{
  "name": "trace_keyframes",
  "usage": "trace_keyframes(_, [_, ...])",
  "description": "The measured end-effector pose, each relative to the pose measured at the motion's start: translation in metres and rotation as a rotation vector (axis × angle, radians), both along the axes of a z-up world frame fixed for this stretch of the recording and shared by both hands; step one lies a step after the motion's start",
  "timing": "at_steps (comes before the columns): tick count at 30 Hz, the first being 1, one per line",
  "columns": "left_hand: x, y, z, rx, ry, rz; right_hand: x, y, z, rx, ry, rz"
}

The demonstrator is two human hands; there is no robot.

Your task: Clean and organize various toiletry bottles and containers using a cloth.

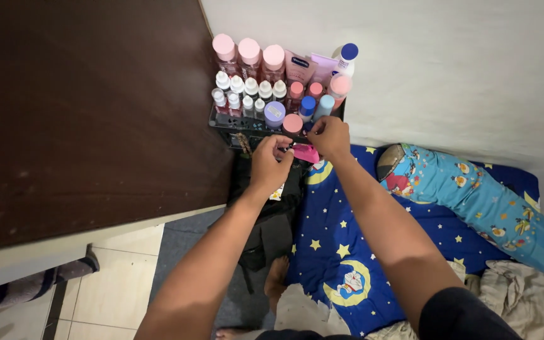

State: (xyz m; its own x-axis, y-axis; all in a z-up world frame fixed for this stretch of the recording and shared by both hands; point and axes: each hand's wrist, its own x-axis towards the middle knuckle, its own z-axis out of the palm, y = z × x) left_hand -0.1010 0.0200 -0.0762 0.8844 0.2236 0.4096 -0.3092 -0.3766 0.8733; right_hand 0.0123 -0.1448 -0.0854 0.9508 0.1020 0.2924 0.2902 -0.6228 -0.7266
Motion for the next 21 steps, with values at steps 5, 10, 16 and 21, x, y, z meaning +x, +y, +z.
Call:
trace_keyframes(5, [-0.021,0.004,0.009,-0.016,0.012,-0.019,-0.002,-0.01,-0.009,-0.012,-0.15,0.033])
trace_keyframes(10, [-0.074,0.023,0.008,-0.168,-0.014,-0.032,-0.081,0.005,0.022,0.122,-0.279,0.065])
trace_keyframes(16, [-0.231,0.073,0.003,-0.238,0.0,0.091,-0.216,0.076,-0.018,0.526,0.076,0.644])
trace_keyframes(21, [-0.413,0.107,-0.019,-0.603,0.032,0.332,-0.377,0.136,0.001,0.577,0.634,0.884])
